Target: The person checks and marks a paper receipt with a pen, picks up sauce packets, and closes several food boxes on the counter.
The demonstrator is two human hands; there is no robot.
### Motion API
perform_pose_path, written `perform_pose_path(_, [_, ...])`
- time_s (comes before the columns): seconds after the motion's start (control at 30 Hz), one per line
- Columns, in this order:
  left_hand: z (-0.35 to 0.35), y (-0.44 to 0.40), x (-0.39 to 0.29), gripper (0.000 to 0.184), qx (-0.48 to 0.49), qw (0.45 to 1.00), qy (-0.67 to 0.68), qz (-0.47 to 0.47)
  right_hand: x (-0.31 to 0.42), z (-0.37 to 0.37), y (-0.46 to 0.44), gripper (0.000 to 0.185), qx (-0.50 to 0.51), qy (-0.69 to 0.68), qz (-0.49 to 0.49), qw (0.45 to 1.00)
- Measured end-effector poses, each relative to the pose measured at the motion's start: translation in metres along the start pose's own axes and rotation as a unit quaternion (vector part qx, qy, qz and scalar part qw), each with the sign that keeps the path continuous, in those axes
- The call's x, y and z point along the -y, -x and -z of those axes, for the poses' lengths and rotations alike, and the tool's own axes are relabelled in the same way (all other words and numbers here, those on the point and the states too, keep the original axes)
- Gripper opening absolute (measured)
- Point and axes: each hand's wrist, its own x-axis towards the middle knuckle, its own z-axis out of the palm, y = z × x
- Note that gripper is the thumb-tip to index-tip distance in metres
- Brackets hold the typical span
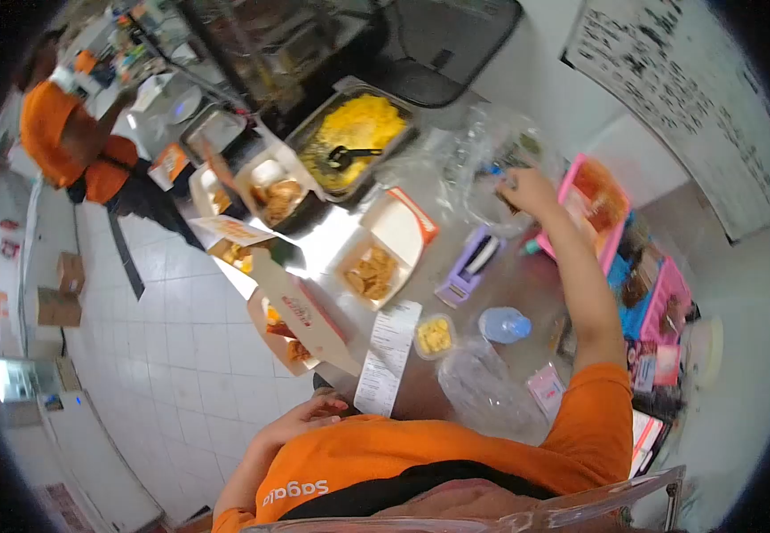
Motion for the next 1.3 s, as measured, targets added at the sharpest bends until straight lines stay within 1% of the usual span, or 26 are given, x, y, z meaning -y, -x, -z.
perform_pose_path(0.07, [-0.001, 0.013, 0.004, 0.038, -0.041, 0.999, 0.032, 0.006, -0.003, -0.072, -0.039, 0.024, 0.012, 0.132, 0.048, 0.990])
perform_pose_path(0.1, [-0.002, 0.021, 0.010, 0.038, -0.063, 0.997, 0.038, 0.013, -0.004, -0.092, -0.058, 0.022, 0.014, 0.197, 0.073, 0.978])
perform_pose_path(0.17, [-0.001, 0.034, 0.019, 0.038, -0.101, 0.992, 0.069, 0.024, 0.009, -0.103, -0.066, 0.017, -0.038, 0.203, 0.089, 0.974])
perform_pose_path(0.23, [-0.003, 0.045, 0.030, 0.038, -0.122, 0.984, 0.123, 0.034, 0.011, -0.107, -0.075, 0.015, -0.036, 0.206, 0.102, 0.973])
perform_pose_path(0.3, [-0.002, 0.048, 0.044, 0.038, -0.128, 0.983, 0.131, 0.024, 0.009, -0.104, -0.078, 0.014, -0.024, 0.211, 0.127, 0.969])
perform_pose_path(0.37, [0.002, 0.049, 0.051, 0.038, -0.128, 0.982, 0.138, 0.017, -0.010, -0.113, -0.087, 0.014, -0.041, 0.217, 0.135, 0.966])
perform_pose_path(0.47, [0.007, 0.047, 0.052, 0.039, -0.121, 0.982, 0.142, 0.010, -0.010, -0.093, -0.083, 0.015, -0.028, 0.166, 0.118, 0.979])
perform_pose_path(0.53, [0.015, 0.043, 0.056, 0.040, -0.119, 0.984, 0.129, 0.001, -0.001, -0.067, -0.068, 0.017, -0.028, 0.130, 0.074, 0.988])
perform_pose_path(0.57, [0.019, 0.034, 0.066, 0.041, -0.125, 0.987, 0.053, -0.085, 0.005, -0.051, -0.062, 0.018, -0.029, 0.112, 0.050, 0.992])
perform_pose_path(0.6, [0.025, 0.017, 0.083, 0.042, -0.130, 0.977, -0.022, -0.168, 0.012, -0.034, -0.056, 0.020, -0.042, 0.097, 0.028, 0.994])
perform_pose_path(0.63, [0.028, 0.000, 0.102, 0.043, -0.131, 0.955, -0.096, -0.247, 0.021, -0.019, -0.046, 0.021, -0.053, 0.081, 0.004, 0.995])
perform_pose_path(0.67, [0.029, -0.026, 0.123, 0.046, -0.167, 0.921, -0.223, -0.274, 0.027, -0.008, -0.036, 0.023, -0.064, 0.065, -0.023, 0.996])
perform_pose_path(0.7, [0.025, -0.046, 0.135, 0.048, -0.199, 0.867, -0.345, -0.298, 0.031, 0.001, -0.026, 0.024, -0.070, 0.071, -0.043, 0.994])
perform_pose_path(0.77, [0.020, -0.059, 0.124, 0.050, -0.188, 0.790, -0.524, -0.257, 0.036, 0.018, -0.009, 0.030, -0.089, 0.083, -0.085, 0.989])
perform_pose_path(0.8, [0.020, -0.063, 0.117, 0.051, -0.179, 0.737, -0.608, -0.235, 0.039, 0.027, -0.001, 0.030, -0.088, 0.089, -0.101, 0.987])
perform_pose_path(0.87, [0.023, -0.063, 0.113, 0.055, -0.216, 0.659, -0.670, -0.265, 0.043, 0.041, 0.022, 0.029, -0.084, 0.099, -0.139, 0.982])
perform_pose_path(0.9, [0.023, -0.063, 0.110, 0.057, -0.235, 0.619, -0.695, -0.280, 0.048, 0.049, 0.037, 0.028, -0.100, 0.098, -0.147, 0.979])
perform_pose_path(0.93, [0.027, -0.073, 0.107, 0.062, -0.203, 0.651, -0.675, -0.282, 0.059, 0.057, 0.050, 0.027, -0.116, 0.096, -0.154, 0.977])
perform_pose_path(0.97, [0.029, -0.085, 0.102, 0.063, -0.191, 0.647, -0.674, -0.301, 0.071, 0.065, 0.064, 0.027, -0.131, 0.094, -0.159, 0.974])
perform_pose_path(1.03, [0.029, -0.106, 0.090, 0.067, -0.170, 0.638, -0.671, -0.337, 0.100, 0.082, 0.091, 0.025, -0.183, 0.069, -0.116, 0.974])
perform_pose_path(1.1, [0.019, -0.122, 0.075, 0.069, -0.156, 0.587, -0.716, -0.344, 0.128, 0.093, 0.108, 0.024, -0.225, 0.001, -0.092, 0.970])
perform_pose_path(1.13, [0.013, -0.130, 0.068, 0.070, -0.149, 0.561, -0.737, -0.347, 0.140, 0.096, 0.116, 0.025, -0.238, -0.054, -0.091, 0.966])
perform_pose_path(1.17, [0.006, -0.139, 0.061, 0.071, -0.149, 0.546, -0.748, -0.347, 0.152, 0.098, 0.123, 0.026, -0.250, -0.108, -0.090, 0.958])
perform_pose_path(1.23, [-0.008, -0.154, 0.049, 0.074, -0.149, 0.515, -0.769, -0.348, 0.182, 0.102, 0.136, 0.022, -0.238, -0.179, -0.110, 0.948])
perform_pose_path(1.3, [-0.021, -0.163, 0.038, 0.072, -0.136, 0.529, -0.765, -0.341, 0.203, 0.095, 0.147, 0.019, -0.244, -0.259, -0.115, 0.927])
